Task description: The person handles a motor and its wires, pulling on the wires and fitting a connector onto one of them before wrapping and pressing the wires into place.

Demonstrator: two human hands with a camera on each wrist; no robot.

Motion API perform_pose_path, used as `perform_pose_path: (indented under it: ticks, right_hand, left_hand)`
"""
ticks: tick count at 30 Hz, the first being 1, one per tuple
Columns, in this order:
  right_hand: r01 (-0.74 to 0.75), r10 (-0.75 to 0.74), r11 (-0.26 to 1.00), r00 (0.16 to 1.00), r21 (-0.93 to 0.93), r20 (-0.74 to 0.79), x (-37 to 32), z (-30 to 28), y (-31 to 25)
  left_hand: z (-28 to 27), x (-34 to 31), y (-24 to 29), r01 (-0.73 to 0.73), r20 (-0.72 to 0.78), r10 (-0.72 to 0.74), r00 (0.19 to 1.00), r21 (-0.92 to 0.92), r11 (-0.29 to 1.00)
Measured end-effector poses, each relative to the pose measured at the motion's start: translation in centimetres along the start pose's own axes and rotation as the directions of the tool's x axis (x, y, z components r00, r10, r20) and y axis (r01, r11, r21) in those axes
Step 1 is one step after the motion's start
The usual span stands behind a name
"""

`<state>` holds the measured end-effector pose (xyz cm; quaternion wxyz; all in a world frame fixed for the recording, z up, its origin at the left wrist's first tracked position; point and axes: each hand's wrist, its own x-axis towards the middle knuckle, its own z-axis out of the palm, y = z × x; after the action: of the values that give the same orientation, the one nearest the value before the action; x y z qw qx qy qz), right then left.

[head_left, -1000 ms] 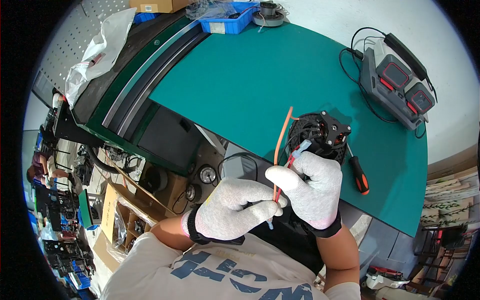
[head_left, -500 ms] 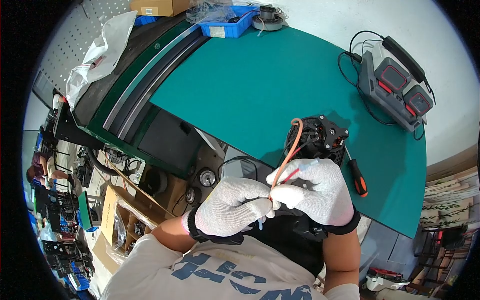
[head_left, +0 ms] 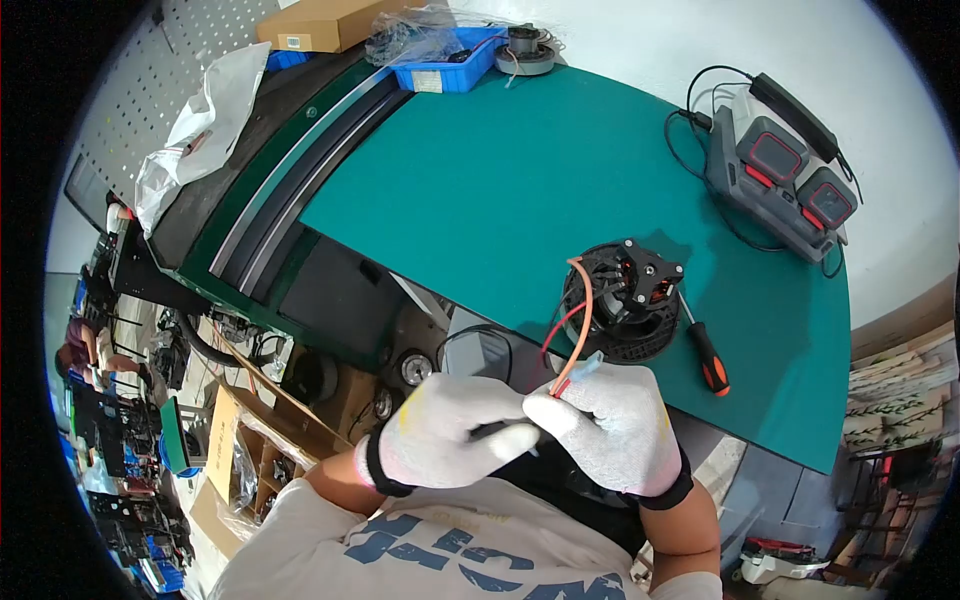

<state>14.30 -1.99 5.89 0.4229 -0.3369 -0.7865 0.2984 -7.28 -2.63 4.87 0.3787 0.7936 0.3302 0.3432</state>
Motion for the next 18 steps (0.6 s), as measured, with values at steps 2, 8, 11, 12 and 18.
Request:
perform_pose_path:
  ticks: [2, 8, 11, 12, 18]
  right_hand:
    - [-0.044, 0.043, 0.999, 0.998, 0.021, 0.055, -0.3, -0.1, -0.1]
    - [-0.077, 0.078, 0.997, 0.995, -0.007, 0.056, -0.2, 1.6, -0.4]
    - [-0.048, 0.054, 0.994, 0.997, -0.103, 0.05, -0.9, 1.9, 0.4]
    - [-0.047, 0.053, 0.993, 0.997, -0.108, 0.047, -0.9, 1.8, 0.2]
    - [-0.071, 0.073, 0.995, 0.997, -0.069, 0.031, -0.9, 1.4, -0.4]
  left_hand:
    - [-1.0, -0.4, -0.4, 0.017, -0.07, -0.022, 0.997, -0.074, 0.997]
    - [-0.3, 0.9, 0.7, 0.025, -0.162, -0.042, 0.986, -0.104, 0.994]
    - [0.3, 0.6, -0.2, 0.009, -0.19, -0.039, 0.981, -0.157, 0.988]
    - [0.3, 0.6, 0.1, 0.046, -0.182, -0.069, 0.981, -0.13, 0.99]
    - [0.2, 0.7, 0.9, 0.118, -0.259, -0.186, 0.948, -0.258, 0.959]
